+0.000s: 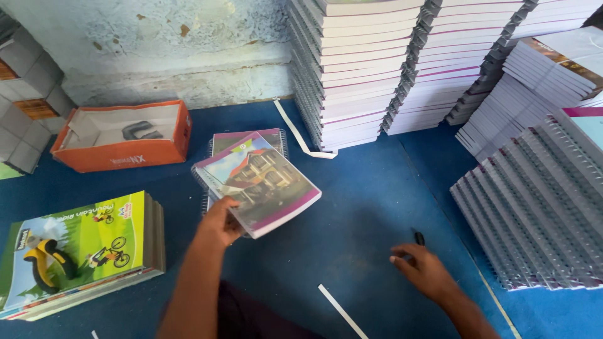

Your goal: The person picks up spiral-bound notebooks from a stack, writes on the cover with a black marker, and places them onto another stack. This process is repeated multiple times.

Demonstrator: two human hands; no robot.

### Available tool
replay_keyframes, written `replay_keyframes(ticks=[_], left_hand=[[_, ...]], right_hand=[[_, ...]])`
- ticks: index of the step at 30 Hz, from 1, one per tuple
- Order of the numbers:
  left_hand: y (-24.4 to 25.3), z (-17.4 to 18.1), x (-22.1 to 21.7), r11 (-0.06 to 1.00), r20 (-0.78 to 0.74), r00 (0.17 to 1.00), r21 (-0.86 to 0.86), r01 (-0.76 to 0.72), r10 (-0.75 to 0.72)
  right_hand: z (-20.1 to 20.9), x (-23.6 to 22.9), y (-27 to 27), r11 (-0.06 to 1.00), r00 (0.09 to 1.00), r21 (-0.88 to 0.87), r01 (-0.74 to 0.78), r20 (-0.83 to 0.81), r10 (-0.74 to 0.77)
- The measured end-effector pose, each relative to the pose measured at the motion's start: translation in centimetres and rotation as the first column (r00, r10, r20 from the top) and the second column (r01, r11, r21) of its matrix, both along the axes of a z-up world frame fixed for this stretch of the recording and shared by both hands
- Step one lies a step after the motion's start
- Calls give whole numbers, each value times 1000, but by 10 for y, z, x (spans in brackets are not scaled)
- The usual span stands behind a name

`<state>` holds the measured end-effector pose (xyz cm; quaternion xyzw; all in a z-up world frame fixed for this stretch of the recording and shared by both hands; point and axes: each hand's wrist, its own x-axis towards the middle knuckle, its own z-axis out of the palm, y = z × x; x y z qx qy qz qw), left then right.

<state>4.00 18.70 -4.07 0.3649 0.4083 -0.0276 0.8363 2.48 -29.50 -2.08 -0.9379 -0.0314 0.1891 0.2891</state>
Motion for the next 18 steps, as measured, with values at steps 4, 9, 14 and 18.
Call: replay_keyframes(ticks=[4,9,14,18], left_hand=[[-15,-11,-1,995,78,996,-101,-25,33],[-20,-11,-2,995,95,995,-97,-11,20],[-23,-10,-7,991,138,990,-130,-16,34],[-27,-12,-11,981,165,985,-196,-12,45]], right_hand=[[-5,1,15,951,994,304,61,-102,-31],[9,2,61,895,956,405,188,-286,-71],[23,3,130,658,885,634,406,-452,-111],[19,14,178,468,811,704,535,-583,-50]])
